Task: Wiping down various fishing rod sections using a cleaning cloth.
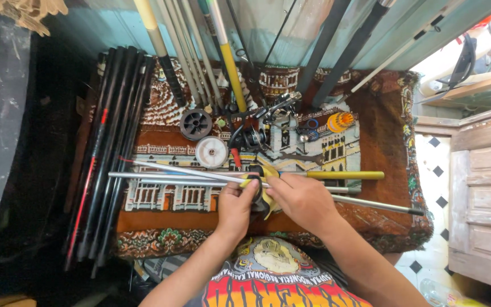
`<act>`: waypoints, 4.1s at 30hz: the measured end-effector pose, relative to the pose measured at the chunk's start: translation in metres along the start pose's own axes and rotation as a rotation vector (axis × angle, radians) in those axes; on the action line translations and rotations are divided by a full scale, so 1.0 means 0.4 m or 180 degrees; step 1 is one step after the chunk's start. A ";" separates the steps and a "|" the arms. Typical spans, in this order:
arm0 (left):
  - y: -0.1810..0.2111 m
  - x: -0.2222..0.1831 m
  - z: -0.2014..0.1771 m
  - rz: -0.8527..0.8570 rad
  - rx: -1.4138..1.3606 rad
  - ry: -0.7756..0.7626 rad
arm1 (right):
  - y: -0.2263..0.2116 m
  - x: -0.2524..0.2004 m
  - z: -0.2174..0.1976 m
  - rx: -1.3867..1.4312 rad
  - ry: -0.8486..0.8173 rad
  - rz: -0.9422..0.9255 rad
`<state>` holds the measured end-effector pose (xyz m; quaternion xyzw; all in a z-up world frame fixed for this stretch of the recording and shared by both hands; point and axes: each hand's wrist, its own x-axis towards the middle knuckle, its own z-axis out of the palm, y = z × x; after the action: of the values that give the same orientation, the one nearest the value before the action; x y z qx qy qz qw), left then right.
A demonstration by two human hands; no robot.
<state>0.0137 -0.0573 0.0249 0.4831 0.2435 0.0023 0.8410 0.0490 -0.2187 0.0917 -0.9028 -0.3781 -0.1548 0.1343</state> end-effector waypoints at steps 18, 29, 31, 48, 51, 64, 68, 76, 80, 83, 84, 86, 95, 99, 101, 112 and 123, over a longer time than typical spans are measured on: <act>0.006 0.012 -0.006 -0.0098 -0.0447 0.0145 | -0.012 0.044 0.000 0.0600 -0.0274 0.0025; 0.025 0.040 -0.065 0.0011 -0.0630 0.0292 | 0.037 0.027 -0.019 0.0553 -0.0599 0.0129; 0.009 0.034 -0.046 0.0031 -0.0545 0.0239 | 0.016 0.048 -0.001 0.0849 -0.0791 0.0296; 0.039 0.071 -0.113 0.0725 0.0499 -0.0460 | 0.044 0.038 -0.004 -0.0343 -0.0361 -0.0196; 0.067 0.056 -0.094 0.0573 0.0115 -0.0272 | 0.046 0.014 0.016 -0.0423 -0.0276 -0.0201; 0.031 0.017 -0.074 0.0711 0.0453 -0.0241 | 0.004 0.019 -0.016 -0.0510 -0.0385 -0.0320; 0.001 -0.015 -0.052 0.0383 0.0343 -0.0390 | -0.037 0.037 -0.044 -0.0465 -0.0713 -0.0425; -0.031 -0.017 -0.079 0.0113 0.0248 -0.0355 | -0.056 0.012 -0.017 -0.0303 -0.0575 -0.0647; -0.048 -0.019 -0.095 -0.0049 0.0189 -0.0250 | -0.067 0.003 -0.022 -0.0382 -0.0554 -0.0712; 0.013 -0.047 -0.085 -0.0127 0.0012 -0.0150 | -0.063 -0.018 -0.028 -0.0480 -0.0549 -0.0731; 0.046 -0.062 -0.079 -0.0157 -0.0081 -0.0092 | -0.061 -0.029 -0.028 -0.0543 -0.0539 -0.0672; 0.017 -0.028 -0.119 -0.0083 -0.0045 -0.0049 | -0.060 -0.038 -0.031 -0.0530 -0.0496 -0.0667; 0.056 -0.035 -0.114 -0.0097 -0.0731 -0.0115 | -0.065 -0.058 -0.039 -0.0490 -0.0240 -0.0438; 0.046 -0.056 -0.104 -0.0434 -0.1074 -0.0433 | -0.079 -0.062 -0.048 -0.0468 -0.0098 -0.0321; 0.027 -0.057 -0.107 -0.0409 -0.1098 -0.0470 | -0.093 -0.062 -0.051 -0.0462 -0.0108 -0.0341; -0.043 -0.088 -0.127 -0.0029 -0.0639 -0.0347 | -0.152 -0.086 -0.036 -0.0361 -0.0138 -0.0476; 0.022 -0.107 -0.130 -0.0044 -0.0961 0.0272 | -0.141 -0.095 -0.032 -0.0425 0.0055 -0.0439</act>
<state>-0.0433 -0.0208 0.0278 0.3490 0.2793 0.0537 0.8929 -0.0192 -0.2094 0.0959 -0.8802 -0.4271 -0.1963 0.0660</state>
